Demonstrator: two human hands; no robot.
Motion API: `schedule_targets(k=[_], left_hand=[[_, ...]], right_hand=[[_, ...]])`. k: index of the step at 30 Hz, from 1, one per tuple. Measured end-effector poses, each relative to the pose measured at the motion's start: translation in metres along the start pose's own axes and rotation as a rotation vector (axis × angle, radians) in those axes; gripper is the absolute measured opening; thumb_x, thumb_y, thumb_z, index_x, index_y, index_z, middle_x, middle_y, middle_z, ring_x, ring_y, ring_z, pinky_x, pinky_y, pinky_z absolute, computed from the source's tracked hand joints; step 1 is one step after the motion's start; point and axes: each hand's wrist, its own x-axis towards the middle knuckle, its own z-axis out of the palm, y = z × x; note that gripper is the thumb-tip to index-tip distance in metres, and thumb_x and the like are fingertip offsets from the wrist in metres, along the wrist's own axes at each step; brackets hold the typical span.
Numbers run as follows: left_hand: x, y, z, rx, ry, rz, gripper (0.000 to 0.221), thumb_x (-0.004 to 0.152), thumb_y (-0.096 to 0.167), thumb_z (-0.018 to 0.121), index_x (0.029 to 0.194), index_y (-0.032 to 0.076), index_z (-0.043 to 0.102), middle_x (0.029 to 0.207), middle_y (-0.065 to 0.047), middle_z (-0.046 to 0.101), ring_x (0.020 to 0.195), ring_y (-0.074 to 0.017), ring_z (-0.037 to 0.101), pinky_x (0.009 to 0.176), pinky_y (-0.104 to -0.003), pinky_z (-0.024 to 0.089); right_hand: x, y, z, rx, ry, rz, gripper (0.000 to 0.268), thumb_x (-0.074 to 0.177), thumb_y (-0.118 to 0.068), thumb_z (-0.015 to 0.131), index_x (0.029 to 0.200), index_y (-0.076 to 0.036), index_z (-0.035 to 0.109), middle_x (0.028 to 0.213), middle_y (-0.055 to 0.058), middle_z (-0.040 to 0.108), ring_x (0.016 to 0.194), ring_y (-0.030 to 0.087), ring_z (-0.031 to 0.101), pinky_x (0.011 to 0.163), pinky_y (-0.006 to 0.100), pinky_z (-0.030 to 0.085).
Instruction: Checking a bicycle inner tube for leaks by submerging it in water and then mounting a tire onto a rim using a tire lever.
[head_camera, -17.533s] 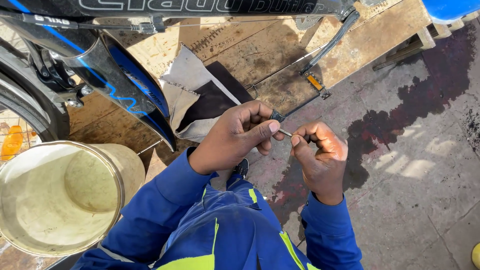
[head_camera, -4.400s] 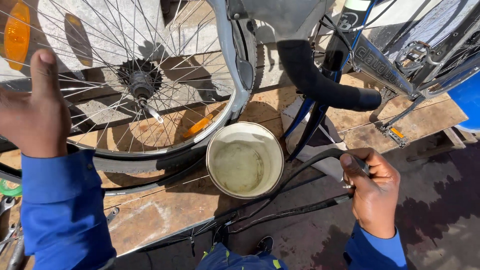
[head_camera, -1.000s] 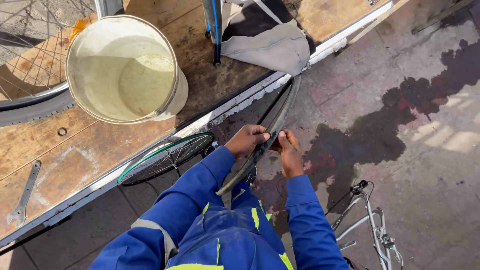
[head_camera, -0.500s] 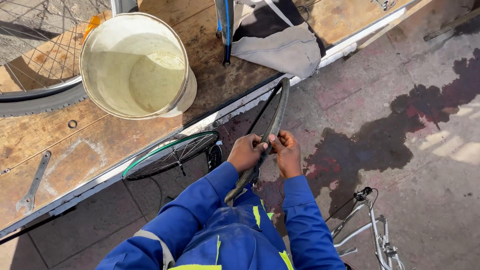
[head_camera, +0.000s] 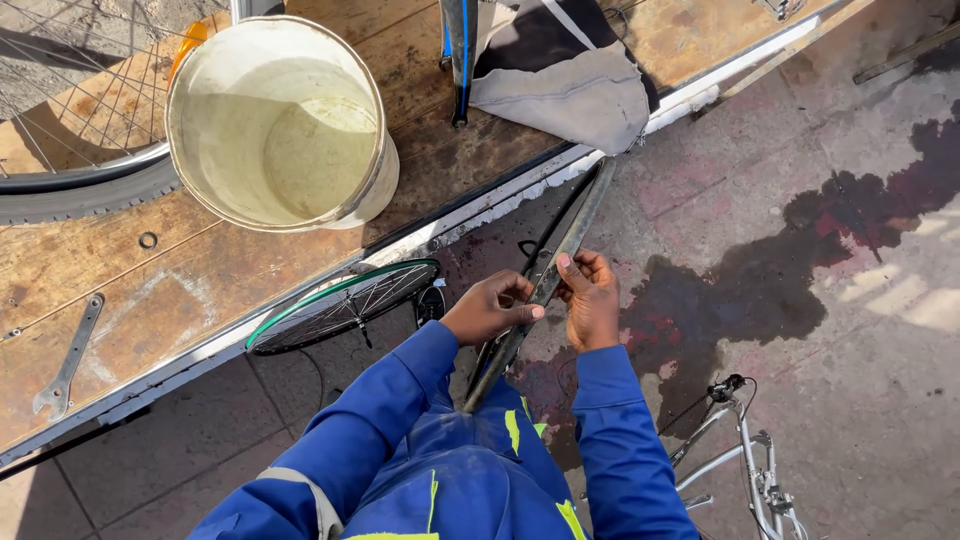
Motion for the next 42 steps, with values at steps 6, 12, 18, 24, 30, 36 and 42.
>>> schedule_targets(k=[6,12,18,24,30,36,42], left_hand=[[0.002,0.025,-0.005,-0.041,-0.042,0.096,0.05,0.086,0.037,0.077,0.121,0.006,0.06,0.118,-0.013,0.054,0.124,-0.0326,0.049,0.108,-0.054,0.039],[0.009,0.022,0.005,-0.24,-0.065,0.053,0.025,0.086,0.028,0.075,0.093,0.008,0.063,0.075,0.0,0.051,0.079,-0.0129,0.054,0.074,-0.033,0.045],[0.016,0.0,0.014,-0.57,-0.045,-0.138,0.021,0.079,0.015,0.078,0.089,0.002,0.065,0.06,-0.002,0.058,0.057,-0.0074,0.057,0.053,-0.02,0.044],[0.001,0.024,0.002,-0.377,-0.06,-0.242,0.032,0.08,0.018,0.078,0.104,-0.001,0.068,0.077,-0.004,0.065,0.073,-0.0092,0.061,0.067,-0.024,0.05],[-0.002,0.012,0.013,-0.128,0.012,-0.235,0.038,0.082,0.035,0.076,0.102,0.004,0.069,0.075,-0.007,0.061,0.075,-0.0154,0.059,0.068,-0.03,0.047],[-0.008,0.043,0.021,0.071,0.039,-0.177,0.033,0.089,0.041,0.07,0.093,0.008,0.066,0.066,-0.01,0.059,0.065,-0.0227,0.058,0.062,-0.034,0.045],[-0.036,0.041,0.014,0.115,-0.051,-0.239,0.031,0.088,0.039,0.071,0.091,0.009,0.068,0.065,-0.01,0.061,0.064,-0.0233,0.058,0.062,-0.035,0.045]], right_hand=[[0.007,-0.014,-0.008,0.042,0.01,-0.009,0.023,0.085,-0.018,0.081,0.094,-0.006,0.062,0.073,0.007,0.063,0.062,0.019,0.064,0.057,0.028,0.053],[0.004,-0.021,-0.009,0.069,0.024,-0.028,0.022,0.085,-0.016,0.081,0.091,-0.005,0.063,0.073,0.009,0.067,0.062,0.02,0.068,0.056,0.028,0.057],[-0.002,-0.019,-0.012,0.097,0.039,0.003,0.021,0.086,-0.014,0.08,0.09,-0.006,0.06,0.074,0.009,0.066,0.066,0.021,0.066,0.062,0.032,0.057],[-0.019,-0.021,-0.01,0.219,0.055,0.081,0.022,0.087,-0.012,0.078,0.087,-0.011,0.056,0.073,0.003,0.06,0.07,0.02,0.062,0.066,0.033,0.054],[-0.045,-0.033,0.004,0.302,-0.003,0.134,0.025,0.086,-0.006,0.077,0.094,-0.008,0.053,0.071,0.004,0.057,0.067,0.02,0.059,0.064,0.033,0.054],[-0.023,-0.033,-0.018,0.439,0.01,0.234,0.018,0.085,-0.004,0.074,0.084,-0.011,0.057,0.069,0.006,0.06,0.065,0.024,0.062,0.059,0.033,0.052],[0.007,-0.031,-0.056,0.528,0.136,0.45,0.022,0.084,-0.017,0.077,0.079,-0.006,0.059,0.076,0.013,0.066,0.076,0.03,0.067,0.074,0.038,0.056]])
